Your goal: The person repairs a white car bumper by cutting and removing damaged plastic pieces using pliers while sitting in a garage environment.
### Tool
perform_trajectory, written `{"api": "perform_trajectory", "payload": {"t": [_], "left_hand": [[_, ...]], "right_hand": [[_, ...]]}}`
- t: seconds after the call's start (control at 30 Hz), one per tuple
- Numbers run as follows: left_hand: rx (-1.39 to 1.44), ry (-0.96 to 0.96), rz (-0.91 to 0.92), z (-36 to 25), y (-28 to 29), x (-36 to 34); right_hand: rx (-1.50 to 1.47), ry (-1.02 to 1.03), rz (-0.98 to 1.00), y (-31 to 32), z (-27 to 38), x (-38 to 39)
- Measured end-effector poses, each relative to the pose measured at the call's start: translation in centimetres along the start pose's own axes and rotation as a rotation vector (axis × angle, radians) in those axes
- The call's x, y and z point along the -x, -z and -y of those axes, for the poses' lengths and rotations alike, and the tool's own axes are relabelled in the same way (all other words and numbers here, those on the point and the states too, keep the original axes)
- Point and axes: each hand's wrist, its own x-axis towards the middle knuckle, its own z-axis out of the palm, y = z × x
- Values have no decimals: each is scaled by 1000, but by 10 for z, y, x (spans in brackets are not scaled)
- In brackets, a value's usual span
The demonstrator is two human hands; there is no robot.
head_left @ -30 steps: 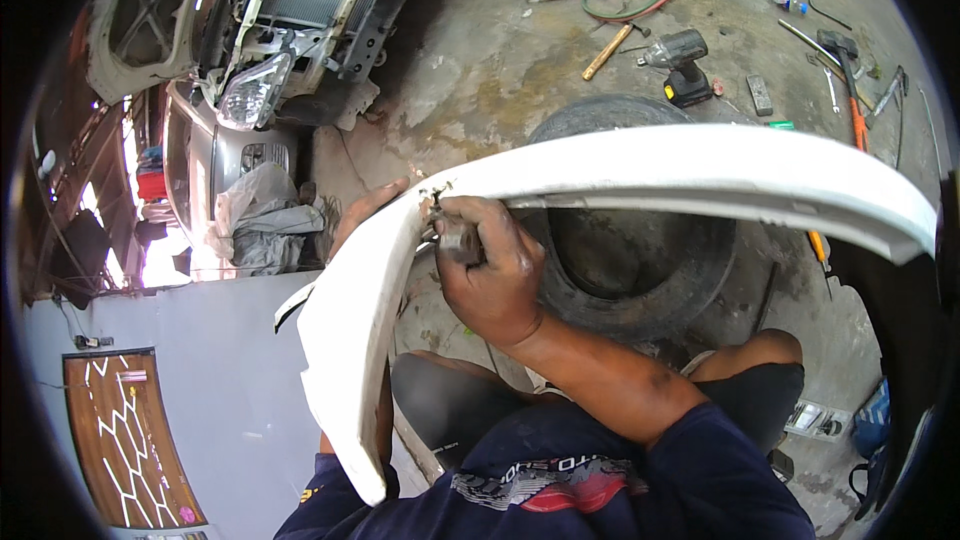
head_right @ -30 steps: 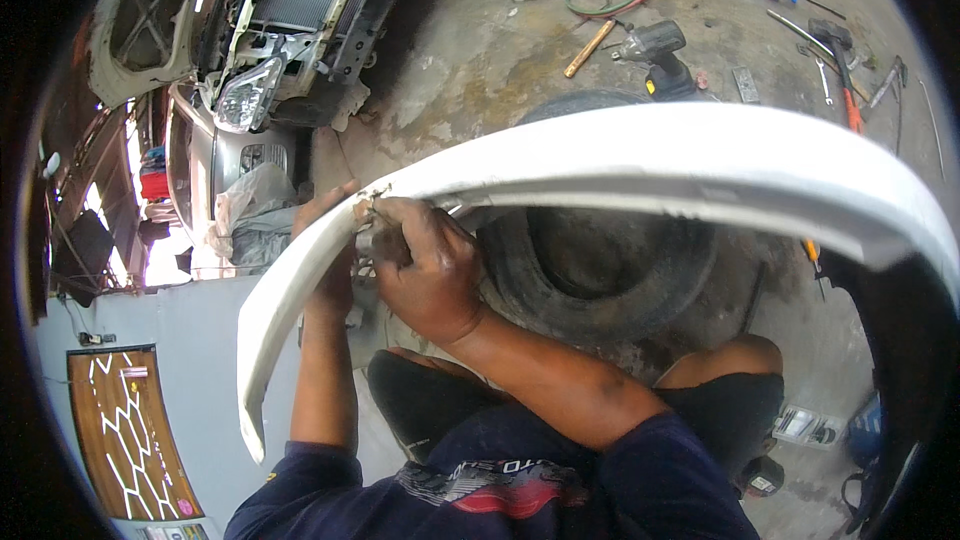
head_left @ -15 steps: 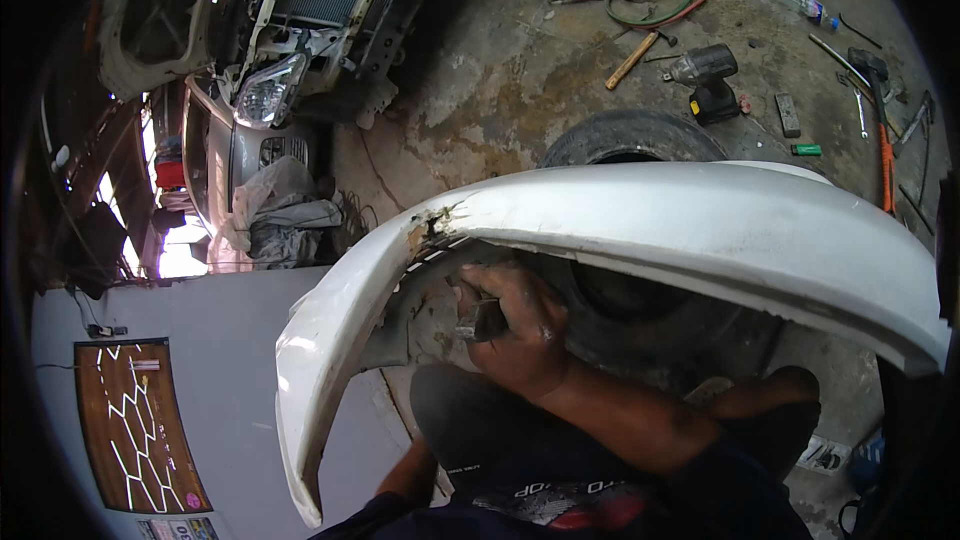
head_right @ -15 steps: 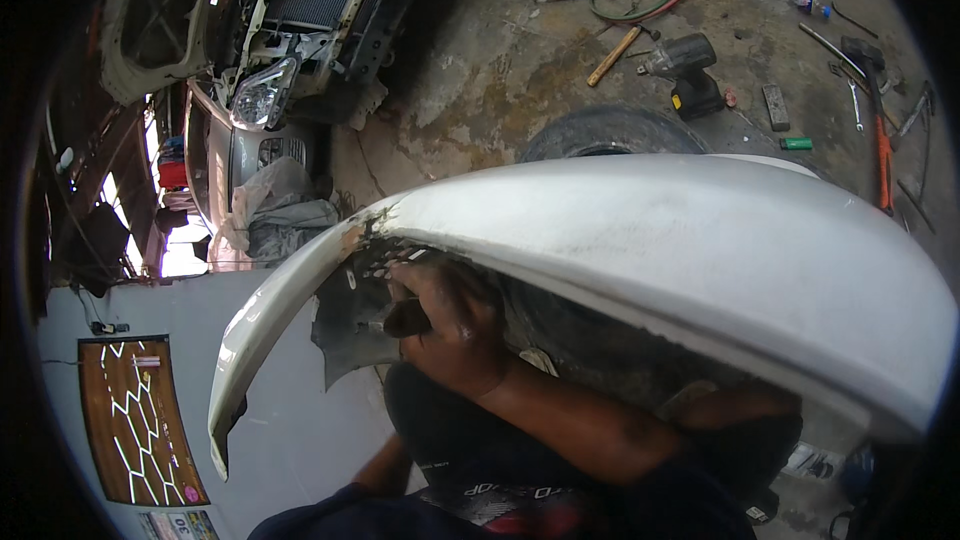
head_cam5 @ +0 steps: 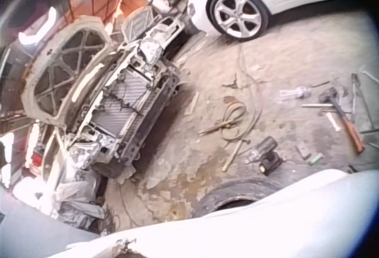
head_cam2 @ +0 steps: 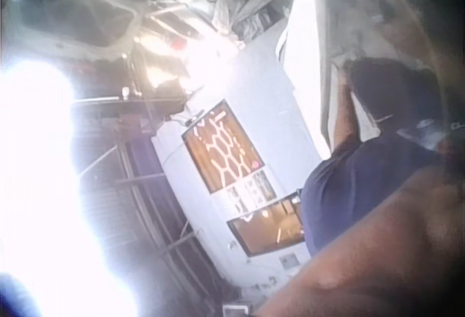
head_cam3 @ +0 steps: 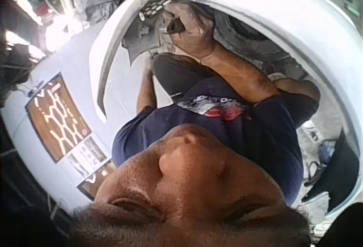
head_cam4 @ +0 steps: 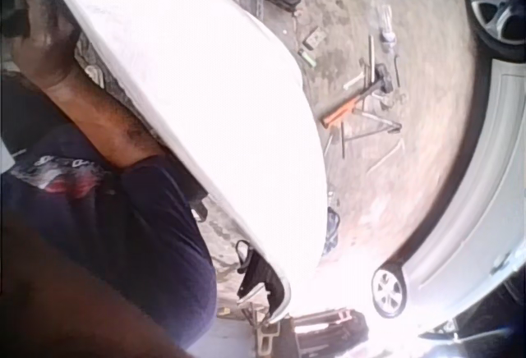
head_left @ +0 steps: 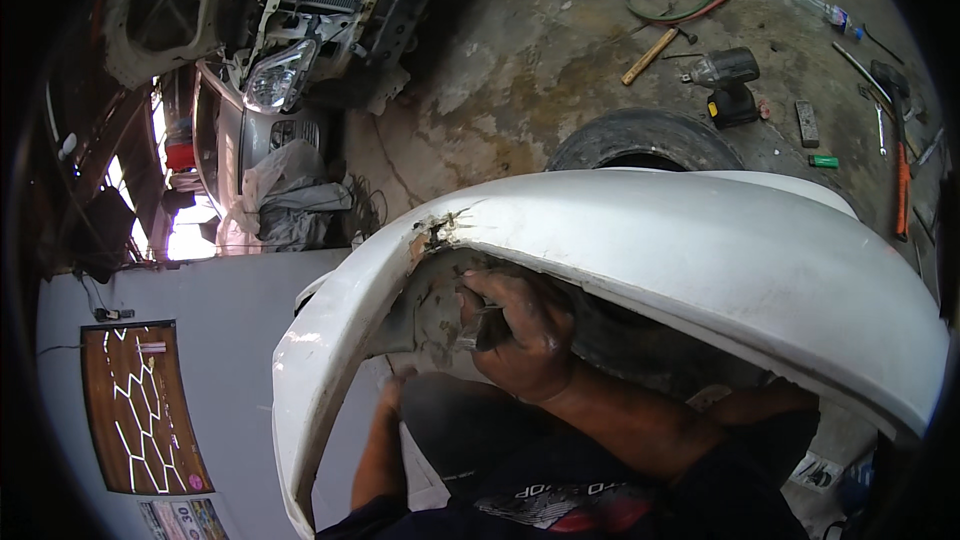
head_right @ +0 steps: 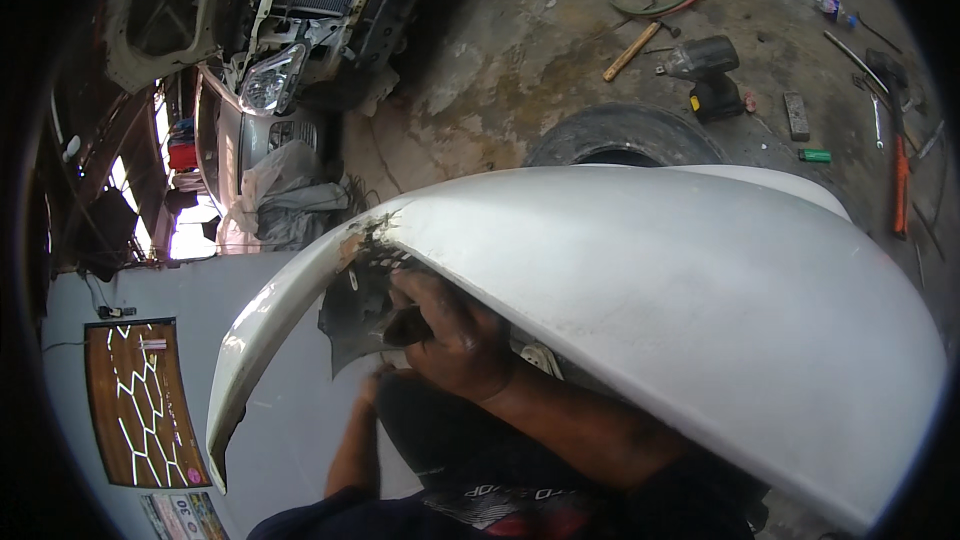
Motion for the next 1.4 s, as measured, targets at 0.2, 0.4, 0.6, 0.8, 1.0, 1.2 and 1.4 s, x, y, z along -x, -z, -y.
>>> {"api": "perform_trajectory", "payload": {"t": [0.2, 0.4, 0.6, 0.8, 1.0, 1.2, 1.4], "left_hand": [[545, -612, -378, -282, 84, 51], [860, -858, -22, -356, 88, 80], [618, -1328, 44, -350, 77, 79], [704, -1328, 59, -334, 73, 70], [715, -1317, -66, -347, 59, 83], [591, -1376, -58, -342, 67, 77], [592, -1401, -17, -333, 69, 70]], "right_hand": [[-35, 42, 28, 0, -7, -3], [-8, 73, 3, -10, -7, -6], [98, 124, 50, -6, 8, -5], [81, 117, 60, -8, 8, -3], [7, 42, 82, -7, 9, -1], [27, 83, 49, -11, 9, -1], [-20, -18, 83, -8, 14, 2]]}}
